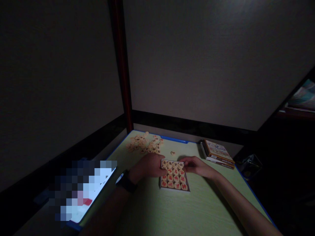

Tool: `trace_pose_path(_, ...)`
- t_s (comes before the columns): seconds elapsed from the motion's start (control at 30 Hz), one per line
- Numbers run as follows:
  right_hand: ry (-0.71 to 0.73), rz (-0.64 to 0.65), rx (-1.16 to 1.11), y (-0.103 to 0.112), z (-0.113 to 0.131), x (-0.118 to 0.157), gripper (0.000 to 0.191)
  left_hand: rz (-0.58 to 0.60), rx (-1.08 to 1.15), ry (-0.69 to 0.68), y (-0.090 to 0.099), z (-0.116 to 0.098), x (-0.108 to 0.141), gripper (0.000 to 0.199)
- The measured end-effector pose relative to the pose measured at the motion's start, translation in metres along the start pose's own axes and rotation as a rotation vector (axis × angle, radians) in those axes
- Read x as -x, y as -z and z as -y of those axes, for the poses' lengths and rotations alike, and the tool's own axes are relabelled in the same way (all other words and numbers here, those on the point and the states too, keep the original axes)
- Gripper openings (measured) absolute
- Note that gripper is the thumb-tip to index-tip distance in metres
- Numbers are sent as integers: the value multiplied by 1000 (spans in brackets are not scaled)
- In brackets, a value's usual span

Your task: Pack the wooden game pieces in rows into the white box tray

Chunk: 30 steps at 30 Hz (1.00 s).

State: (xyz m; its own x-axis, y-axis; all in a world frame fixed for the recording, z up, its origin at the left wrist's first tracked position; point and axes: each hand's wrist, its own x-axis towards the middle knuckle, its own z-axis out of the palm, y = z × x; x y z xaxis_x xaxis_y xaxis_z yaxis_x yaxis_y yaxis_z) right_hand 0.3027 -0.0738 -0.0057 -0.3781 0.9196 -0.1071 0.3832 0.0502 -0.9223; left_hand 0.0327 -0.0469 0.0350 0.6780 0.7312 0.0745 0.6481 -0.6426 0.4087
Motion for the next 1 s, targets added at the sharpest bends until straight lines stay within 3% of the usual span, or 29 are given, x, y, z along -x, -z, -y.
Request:
trace_pose_path(0.2, -33, 0, -14, 5, -2, 0, 38, -214, -20, 242, 14, 30, -6, 14)
trace_pose_path(0.37, -85, 23, -39, 10, 1, 0, 45, -59, -1, 231, 13, 41, -7, 4)
trace_pose_path(0.5, -113, 34, -56, 15, 0, 2, 47, 55, 18, 186, 8, 43, -5, 25)
trace_pose_path(0.67, -158, 13, -76, 18, -1, 5, 52, 70, -40, 221, 3, 47, -6, 29)
trace_pose_path(1.0, -142, 9, -187, 17, 0, 6, 47, 50, 7, 152, 0, 58, -6, 18)
